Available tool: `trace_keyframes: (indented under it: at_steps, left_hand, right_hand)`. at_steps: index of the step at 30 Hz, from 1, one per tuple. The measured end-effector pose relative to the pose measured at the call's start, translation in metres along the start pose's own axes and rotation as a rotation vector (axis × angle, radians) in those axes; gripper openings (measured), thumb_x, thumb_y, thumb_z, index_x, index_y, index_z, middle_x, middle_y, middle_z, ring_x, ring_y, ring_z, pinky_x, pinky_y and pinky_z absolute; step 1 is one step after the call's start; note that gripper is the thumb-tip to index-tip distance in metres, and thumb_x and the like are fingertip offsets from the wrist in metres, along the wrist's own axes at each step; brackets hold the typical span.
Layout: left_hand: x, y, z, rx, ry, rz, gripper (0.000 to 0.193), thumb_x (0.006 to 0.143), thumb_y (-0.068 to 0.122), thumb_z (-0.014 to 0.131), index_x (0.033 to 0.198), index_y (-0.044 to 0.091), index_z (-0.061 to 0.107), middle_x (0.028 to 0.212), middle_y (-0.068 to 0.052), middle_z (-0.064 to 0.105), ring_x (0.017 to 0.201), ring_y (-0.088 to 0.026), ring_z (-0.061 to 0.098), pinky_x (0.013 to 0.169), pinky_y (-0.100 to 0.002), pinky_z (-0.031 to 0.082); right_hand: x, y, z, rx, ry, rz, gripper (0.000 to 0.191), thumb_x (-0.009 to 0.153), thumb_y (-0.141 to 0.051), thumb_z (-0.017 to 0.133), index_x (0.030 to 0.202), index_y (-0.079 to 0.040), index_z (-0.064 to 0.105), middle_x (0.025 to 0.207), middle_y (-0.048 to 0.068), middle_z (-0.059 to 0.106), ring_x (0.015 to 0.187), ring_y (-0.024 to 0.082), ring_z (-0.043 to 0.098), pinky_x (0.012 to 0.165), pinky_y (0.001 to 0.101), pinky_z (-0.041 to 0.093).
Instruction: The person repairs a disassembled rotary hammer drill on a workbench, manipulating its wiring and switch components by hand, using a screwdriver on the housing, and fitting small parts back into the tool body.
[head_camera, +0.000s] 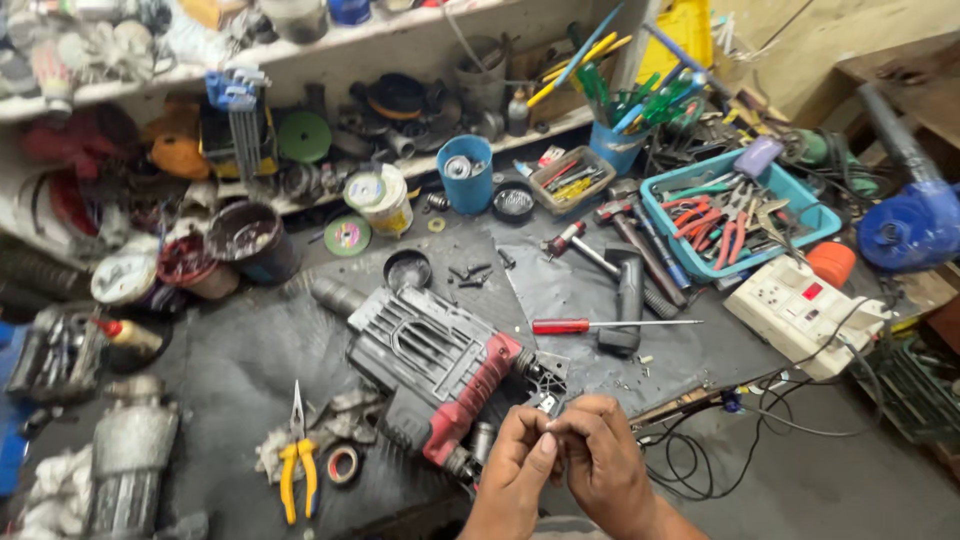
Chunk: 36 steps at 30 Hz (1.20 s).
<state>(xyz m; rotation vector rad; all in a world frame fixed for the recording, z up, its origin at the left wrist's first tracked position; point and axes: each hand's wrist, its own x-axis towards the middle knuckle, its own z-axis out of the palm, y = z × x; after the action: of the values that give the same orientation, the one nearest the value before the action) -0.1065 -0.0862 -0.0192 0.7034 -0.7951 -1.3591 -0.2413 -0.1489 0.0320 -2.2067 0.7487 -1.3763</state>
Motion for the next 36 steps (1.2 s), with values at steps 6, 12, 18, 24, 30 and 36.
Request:
trace_keyframes:
  at_steps: [6, 12, 18, 24, 30, 36]
  left_hand:
    - [0.003, 0.024, -0.011, 0.044, 0.045, -0.016, 0.018, 0.102, 0.012, 0.058, 0.117, 0.005, 0.052, 0.092, -0.003, 0.062, 0.078, -0.008, 0.057, 0.068, -0.025, 0.050]
    - [-0.018, 0.034, -0.063, 0.232, 0.020, -0.102, 0.015, 0.105, 0.012, 0.055, 0.117, 0.004, 0.054, 0.088, -0.002, 0.062, 0.077, -0.006, 0.056, 0.069, -0.023, 0.048]
    - [-0.042, 0.041, -0.098, 0.540, -0.038, -0.133, 0.018, 0.107, 0.018, 0.046, 0.107, 0.006, 0.059, 0.077, 0.000, 0.060, 0.070, -0.007, 0.054, 0.066, -0.023, 0.047]
    - [-0.059, 0.070, -0.108, 0.416, -0.180, -0.249, 0.021, 0.110, 0.020, 0.044, 0.105, 0.005, 0.058, 0.077, 0.001, 0.058, 0.070, -0.006, 0.051, 0.065, -0.023, 0.044]
    - [-0.060, 0.097, -0.122, 0.417, -0.280, -0.369, 0.012, 0.105, 0.017, 0.055, 0.108, 0.006, 0.058, 0.081, 0.001, 0.062, 0.075, -0.005, 0.056, 0.068, -0.022, 0.046]
    - [-0.058, 0.115, -0.129, 0.610, -0.324, -0.305, 0.016, 0.094, 0.016, 0.075, 0.102, 0.004, 0.067, 0.087, 0.000, 0.068, 0.081, -0.005, 0.064, 0.077, -0.023, 0.053]
  right_hand:
    - [0.009, -0.033, 0.021, -0.125, 0.069, 0.050, 0.024, 0.084, 0.006, 0.069, 0.105, -0.006, 0.063, 0.102, 0.011, 0.061, 0.086, 0.024, 0.065, 0.070, 0.0311, 0.055]
    - [-0.012, -0.037, 0.045, 0.107, -0.030, 0.355, 0.019, 0.080, 0.005, 0.074, 0.097, -0.004, 0.073, 0.091, 0.007, 0.071, 0.081, 0.021, 0.073, 0.071, 0.0295, 0.059]
    - [-0.030, -0.057, 0.064, 0.187, 0.014, 0.446, 0.015, 0.079, 0.000, 0.080, 0.091, -0.005, 0.072, 0.093, 0.007, 0.078, 0.090, 0.018, 0.076, 0.081, 0.0296, 0.059]
    - [0.064, -0.022, 0.030, -0.302, 0.261, 0.614, 0.017, 0.094, -0.017, 0.073, 0.107, -0.007, 0.075, 0.101, 0.009, 0.077, 0.093, 0.019, 0.073, 0.085, 0.0333, 0.055]
    - [0.056, -0.032, 0.008, -0.368, 0.353, 0.337, 0.021, 0.097, -0.015, 0.074, 0.115, -0.005, 0.072, 0.112, 0.011, 0.074, 0.099, 0.018, 0.070, 0.090, 0.0296, 0.054]
    - [0.008, -0.065, -0.003, 0.114, 0.259, 0.356, 0.030, 0.106, -0.017, 0.054, 0.120, 0.004, 0.071, 0.120, 0.016, 0.075, 0.112, 0.025, 0.070, 0.104, 0.0362, 0.052]
